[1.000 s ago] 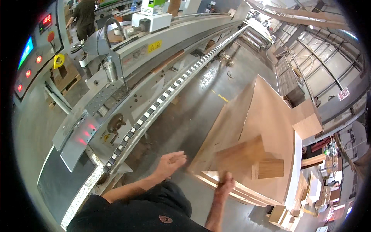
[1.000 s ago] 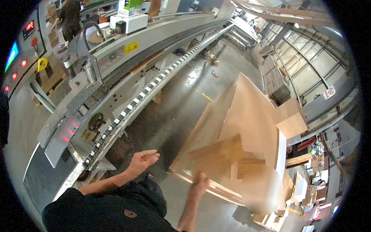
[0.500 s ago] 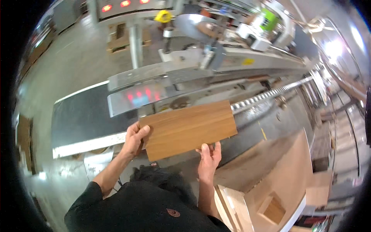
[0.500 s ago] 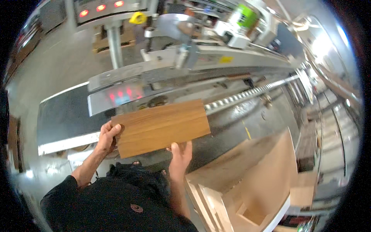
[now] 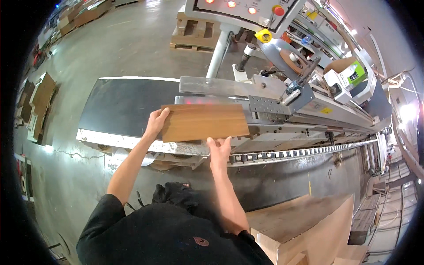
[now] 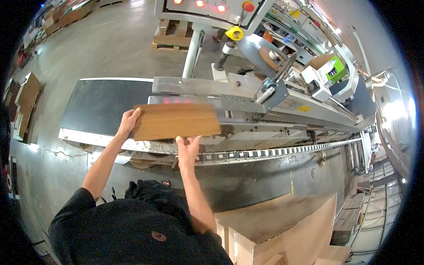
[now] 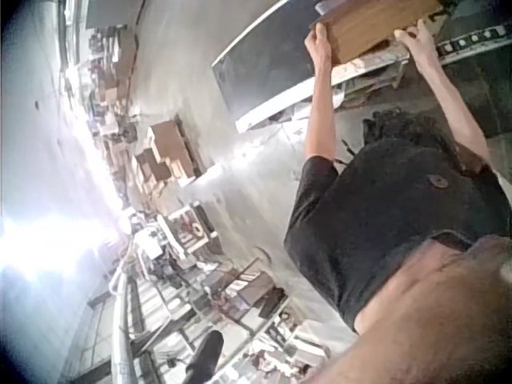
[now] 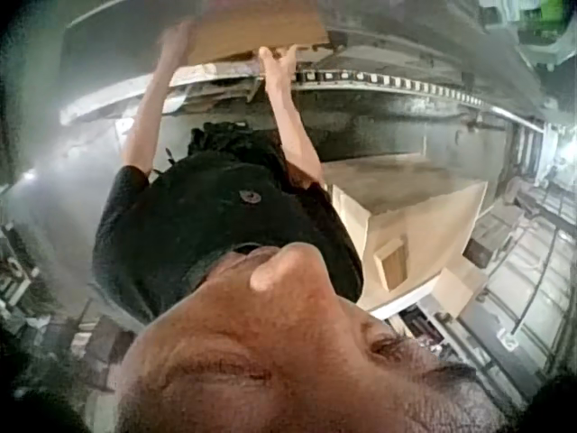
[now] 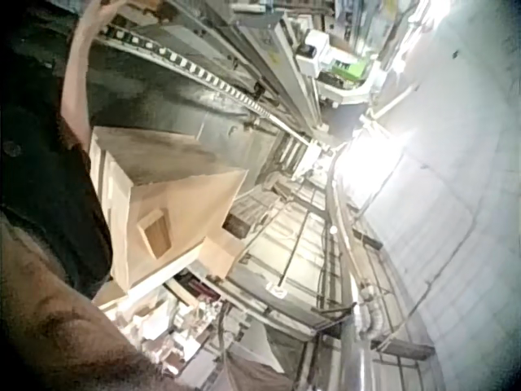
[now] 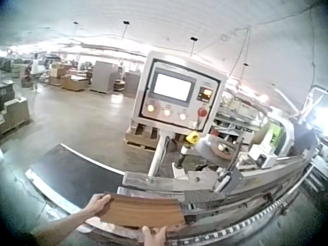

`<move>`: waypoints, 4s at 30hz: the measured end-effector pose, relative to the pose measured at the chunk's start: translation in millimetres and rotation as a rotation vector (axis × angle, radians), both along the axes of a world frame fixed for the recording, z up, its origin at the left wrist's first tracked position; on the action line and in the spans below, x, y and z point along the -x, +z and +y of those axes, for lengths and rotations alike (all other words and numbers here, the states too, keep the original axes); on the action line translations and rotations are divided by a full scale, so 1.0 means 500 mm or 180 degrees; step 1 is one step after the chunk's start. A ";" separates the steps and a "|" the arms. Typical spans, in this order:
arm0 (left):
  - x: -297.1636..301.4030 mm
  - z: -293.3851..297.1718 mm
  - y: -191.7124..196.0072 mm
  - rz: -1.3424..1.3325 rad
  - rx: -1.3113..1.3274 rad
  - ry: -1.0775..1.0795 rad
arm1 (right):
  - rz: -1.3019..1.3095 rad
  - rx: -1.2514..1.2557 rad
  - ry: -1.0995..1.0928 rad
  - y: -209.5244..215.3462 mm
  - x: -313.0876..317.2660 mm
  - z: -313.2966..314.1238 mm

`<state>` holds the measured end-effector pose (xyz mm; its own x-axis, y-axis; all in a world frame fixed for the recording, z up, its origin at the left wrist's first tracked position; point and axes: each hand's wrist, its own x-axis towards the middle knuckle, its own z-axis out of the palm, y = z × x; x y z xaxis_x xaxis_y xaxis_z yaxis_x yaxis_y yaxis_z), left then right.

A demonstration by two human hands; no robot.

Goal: The person feeds wooden boards into a woodworking machine by hand, rotates them to process their edges, and places the boards onto a stack.

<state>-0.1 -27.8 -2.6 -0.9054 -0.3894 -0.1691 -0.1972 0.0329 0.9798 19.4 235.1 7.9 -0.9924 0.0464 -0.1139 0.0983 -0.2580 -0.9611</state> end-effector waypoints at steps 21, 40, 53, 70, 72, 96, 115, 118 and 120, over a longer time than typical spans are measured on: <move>0.002 0.011 -0.008 0.0942 0.2019 -0.0167 | 0.0785 -0.2339 -0.0299 -0.063 0.107 -0.074; -0.032 0.045 -0.032 0.1023 0.2467 -0.0288 | 0.0449 -0.2679 -0.0299 -0.049 0.111 -0.067; -0.029 0.044 -0.027 0.1038 0.2504 -0.0330 | 0.0545 -0.2720 -0.0339 -0.053 0.111 -0.066; -0.031 0.035 -0.025 0.0904 0.2622 -0.0261 | 0.0471 -0.2593 -0.0063 -0.042 0.111 -0.068; -0.025 0.043 -0.018 0.0863 0.2986 -0.0366 | 0.0599 -0.2647 -0.0124 -0.041 0.114 -0.055; 0.117 0.330 0.007 0.1039 0.3528 -0.0540 | 0.0695 -0.2735 -0.0416 -0.065 0.262 0.244; 0.285 0.662 -0.013 0.1517 0.3545 -0.0624 | 0.0951 -0.2622 -0.1029 0.015 0.218 0.565; 0.315 0.736 -0.027 0.1367 0.3398 -0.0713 | 0.0492 -0.1691 -0.1451 0.041 0.052 0.644; 0.338 0.759 -0.027 0.1367 0.2843 -0.0971 | 0.0737 -0.1812 -0.2004 0.025 -0.070 0.710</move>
